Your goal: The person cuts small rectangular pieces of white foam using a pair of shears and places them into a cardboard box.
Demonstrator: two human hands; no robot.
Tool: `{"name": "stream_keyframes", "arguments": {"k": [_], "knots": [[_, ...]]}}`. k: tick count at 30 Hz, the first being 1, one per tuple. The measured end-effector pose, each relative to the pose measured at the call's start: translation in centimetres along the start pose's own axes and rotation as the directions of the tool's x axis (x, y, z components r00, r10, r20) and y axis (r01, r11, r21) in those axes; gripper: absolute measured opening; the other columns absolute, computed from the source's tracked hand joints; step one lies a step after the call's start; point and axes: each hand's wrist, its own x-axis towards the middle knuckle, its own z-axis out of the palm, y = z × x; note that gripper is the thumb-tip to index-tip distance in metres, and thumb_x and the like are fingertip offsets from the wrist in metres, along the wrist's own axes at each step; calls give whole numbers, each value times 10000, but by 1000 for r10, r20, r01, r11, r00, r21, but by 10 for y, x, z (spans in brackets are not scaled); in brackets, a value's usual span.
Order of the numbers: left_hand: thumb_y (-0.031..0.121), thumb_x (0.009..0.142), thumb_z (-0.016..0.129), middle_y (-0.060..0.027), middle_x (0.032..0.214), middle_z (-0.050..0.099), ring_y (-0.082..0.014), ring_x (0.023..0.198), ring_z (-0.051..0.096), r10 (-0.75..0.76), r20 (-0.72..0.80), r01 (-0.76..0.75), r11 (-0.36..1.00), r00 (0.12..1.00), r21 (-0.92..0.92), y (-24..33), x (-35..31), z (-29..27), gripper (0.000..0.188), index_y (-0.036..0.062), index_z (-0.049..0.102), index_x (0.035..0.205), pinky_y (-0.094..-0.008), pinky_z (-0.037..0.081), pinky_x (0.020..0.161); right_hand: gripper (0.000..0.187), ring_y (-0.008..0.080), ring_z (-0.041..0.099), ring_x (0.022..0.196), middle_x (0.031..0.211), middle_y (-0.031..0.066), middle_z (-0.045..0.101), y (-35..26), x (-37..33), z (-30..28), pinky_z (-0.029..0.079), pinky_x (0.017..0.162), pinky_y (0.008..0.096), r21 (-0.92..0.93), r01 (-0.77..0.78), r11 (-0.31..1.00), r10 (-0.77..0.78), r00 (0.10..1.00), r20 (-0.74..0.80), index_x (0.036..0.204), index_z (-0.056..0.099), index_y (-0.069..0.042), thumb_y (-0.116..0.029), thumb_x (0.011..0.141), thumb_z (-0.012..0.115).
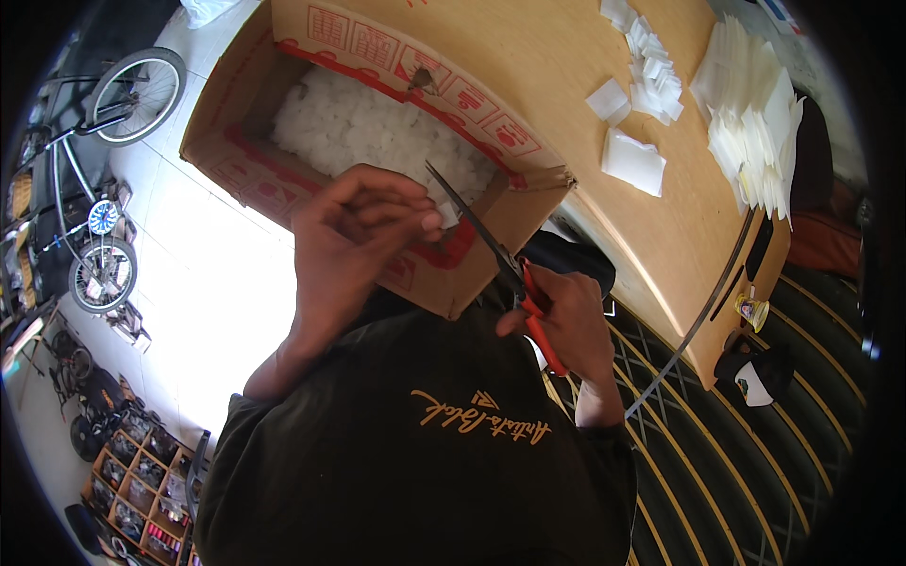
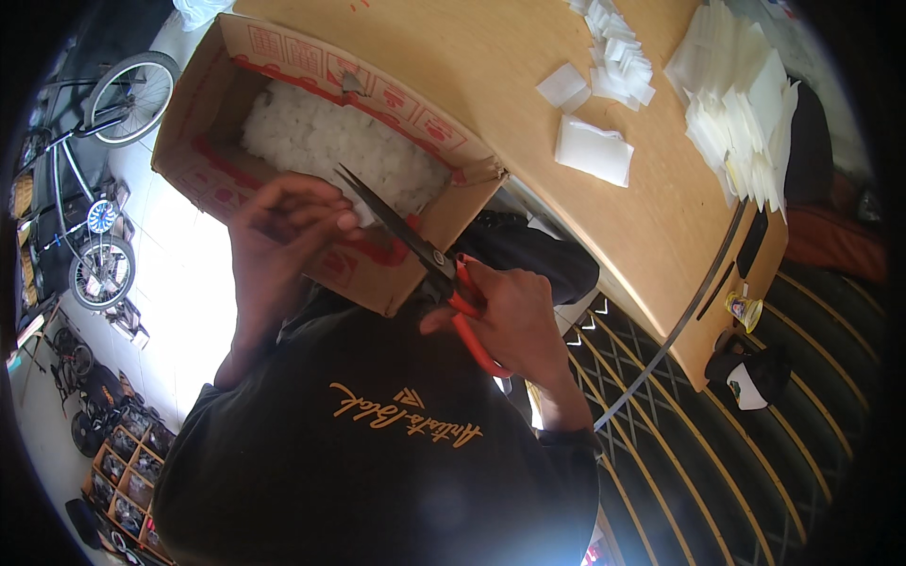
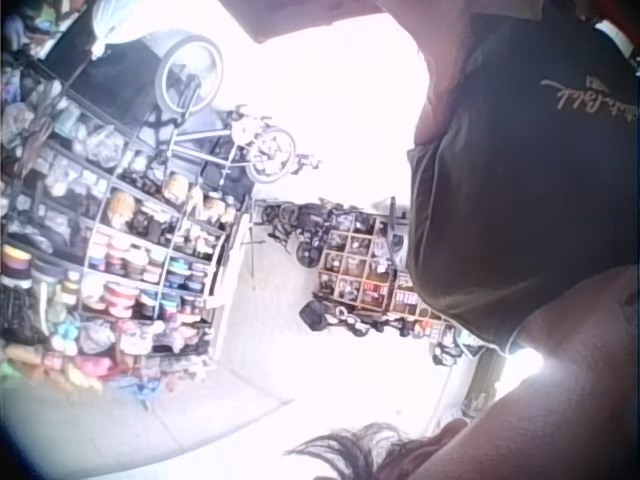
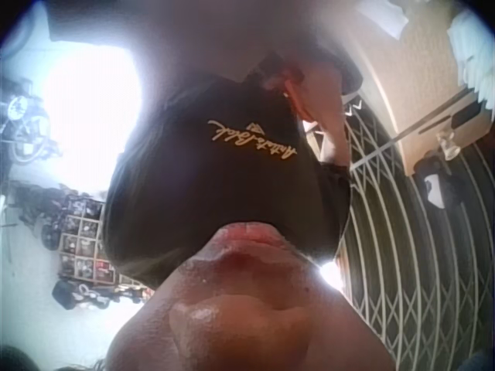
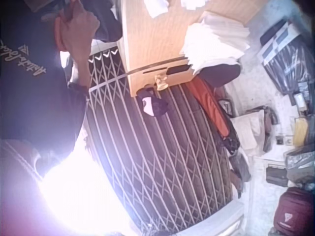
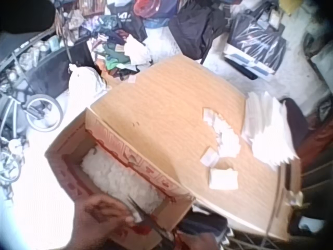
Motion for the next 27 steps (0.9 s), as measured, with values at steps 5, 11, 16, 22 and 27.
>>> {"name": "stream_keyframes", "arguments": {"k": [5,11,16,22,27], "knots": [[4,871,683,-63,956,702,-107,904,660,121,12,-118,927,993,355,8,7,-17,129,-16,668,997,-234,518,805,721,370,601,616,589,126,547,8,-2,-1,452,583,415,160,-39,986,16,990,142,867,611,-12,-585,515,871],[15,875,684,-43,932,698,-93,879,637,413,76,-380,728,907,571,54,35,-30,105,-8,691,978,-235,493,820,846,389,645,757,787,140,641,18,-13,25,491,658,433,374,-20,927,-28,992,122,1061,559,-13,-607,536,855],[3,901,640,-64,954,705,-123,934,654,476,381,-605,533,792,591,107,55,6,104,-26,666,997,-246,482,874,817,395,639,908,935,165,650,11,-17,35,485,757,460,384,-41,922,-2,994,109,1090,526,-35,-627,605,812],[114,892,662,-80,919,690,-156,859,656,252,831,-861,265,496,434,106,147,80,169,-10,652,1007,-294,502,807,674,407,636,866,901,163,651,11,-19,47,480,741,464,460,-18,888,-10,998,58,1019,538,-38,-599,714,753],[165,859,701,-123,1087,654,-241,993,616,103,876,-881,79,472,466,32,217,130,321,25,613,1134,-362,485,862,652,407,638,849,875,166,649,10,-20,56,480,728,466,518,46,854,-46,999,-13,1003,542,-35,-633,781,678]]}}
